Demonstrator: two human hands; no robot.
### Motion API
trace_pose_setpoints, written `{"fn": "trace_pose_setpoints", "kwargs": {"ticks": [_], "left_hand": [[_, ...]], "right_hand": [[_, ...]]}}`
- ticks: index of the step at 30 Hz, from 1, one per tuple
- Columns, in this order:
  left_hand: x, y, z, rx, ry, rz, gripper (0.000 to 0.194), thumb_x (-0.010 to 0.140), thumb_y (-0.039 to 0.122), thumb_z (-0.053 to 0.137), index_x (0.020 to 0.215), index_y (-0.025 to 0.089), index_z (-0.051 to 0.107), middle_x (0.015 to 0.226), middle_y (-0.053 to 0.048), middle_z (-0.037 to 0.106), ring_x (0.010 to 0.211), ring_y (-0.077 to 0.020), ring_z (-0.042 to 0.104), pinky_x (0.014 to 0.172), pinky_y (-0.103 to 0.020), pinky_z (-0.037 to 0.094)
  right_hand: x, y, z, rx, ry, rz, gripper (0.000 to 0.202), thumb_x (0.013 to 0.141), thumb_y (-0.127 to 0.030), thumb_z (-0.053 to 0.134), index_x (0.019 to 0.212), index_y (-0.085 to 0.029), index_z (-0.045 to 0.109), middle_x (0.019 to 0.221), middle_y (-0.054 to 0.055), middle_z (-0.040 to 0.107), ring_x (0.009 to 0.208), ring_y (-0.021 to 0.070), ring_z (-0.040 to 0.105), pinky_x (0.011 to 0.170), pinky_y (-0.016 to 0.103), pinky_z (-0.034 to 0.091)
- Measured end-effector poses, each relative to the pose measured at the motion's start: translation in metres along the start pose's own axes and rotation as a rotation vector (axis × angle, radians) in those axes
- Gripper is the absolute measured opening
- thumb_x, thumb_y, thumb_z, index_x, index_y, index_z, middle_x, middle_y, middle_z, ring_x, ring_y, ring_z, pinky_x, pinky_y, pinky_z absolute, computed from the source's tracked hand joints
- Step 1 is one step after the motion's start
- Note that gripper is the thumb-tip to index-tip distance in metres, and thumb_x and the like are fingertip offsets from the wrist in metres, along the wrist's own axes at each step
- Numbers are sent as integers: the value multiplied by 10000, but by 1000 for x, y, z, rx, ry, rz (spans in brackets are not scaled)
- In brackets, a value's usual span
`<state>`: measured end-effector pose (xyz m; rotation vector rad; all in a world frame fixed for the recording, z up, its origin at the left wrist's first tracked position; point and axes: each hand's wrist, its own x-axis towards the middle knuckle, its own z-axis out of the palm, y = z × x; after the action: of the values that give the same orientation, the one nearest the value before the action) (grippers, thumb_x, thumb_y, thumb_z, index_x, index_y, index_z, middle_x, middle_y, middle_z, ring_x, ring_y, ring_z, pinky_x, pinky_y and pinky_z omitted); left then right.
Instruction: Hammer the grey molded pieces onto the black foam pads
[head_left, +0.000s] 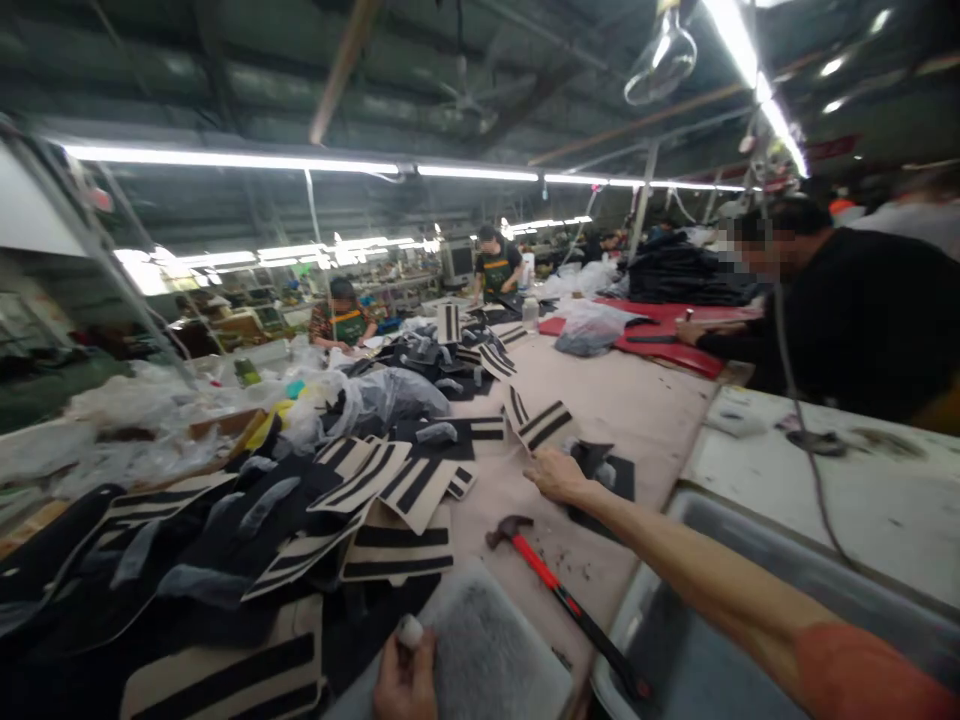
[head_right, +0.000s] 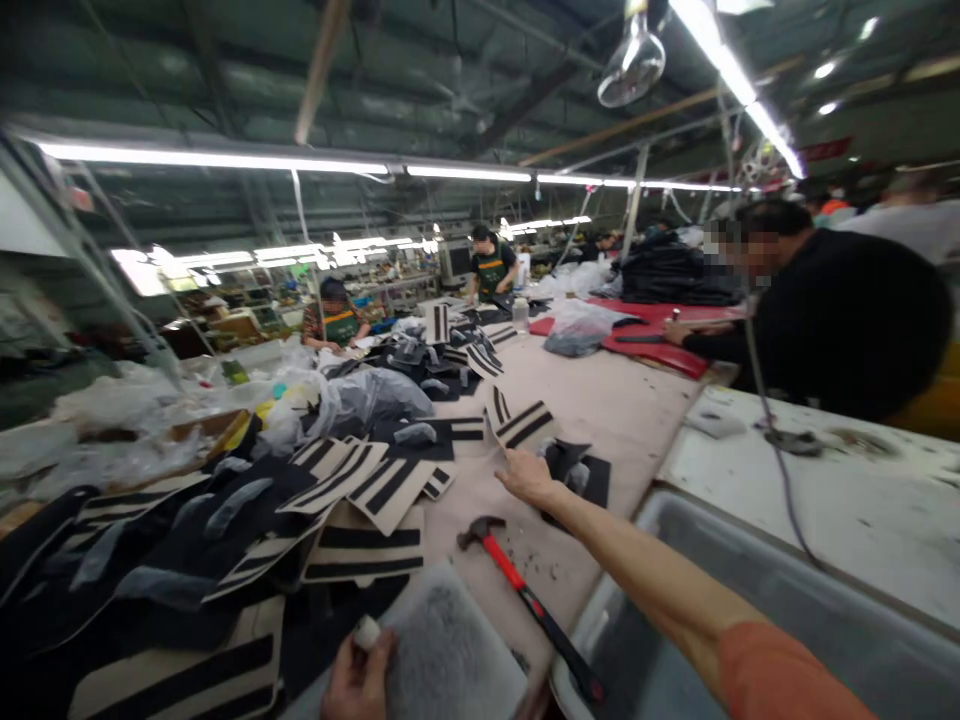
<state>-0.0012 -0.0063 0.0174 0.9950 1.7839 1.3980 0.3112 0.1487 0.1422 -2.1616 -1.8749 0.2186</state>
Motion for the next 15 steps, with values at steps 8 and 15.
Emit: {"fn": "trace_pose_setpoints", "kwargs": {"ticks": [8,15], "left_hand": [[20,-19,1,214,-90,-78,513,653,604,674,1011,237,693,962,-71,776,1070,-336,685,864,-390,567],[26,-24,2,226,-89,-92,494,640,591,706,1006,260,705,976,-52,777,1104,-335,671,842,-385,572]], "right_hand": [[-29,102,37,78,180,382,400,864,-287,575,1229,-121,580,1321,175,518,1225,294,476,1030,385,350],[13,97,30,418,262,505,348,862,-306,611,1172,-152,581,1225,158,601,1176,269,560,986,353,402]]}}
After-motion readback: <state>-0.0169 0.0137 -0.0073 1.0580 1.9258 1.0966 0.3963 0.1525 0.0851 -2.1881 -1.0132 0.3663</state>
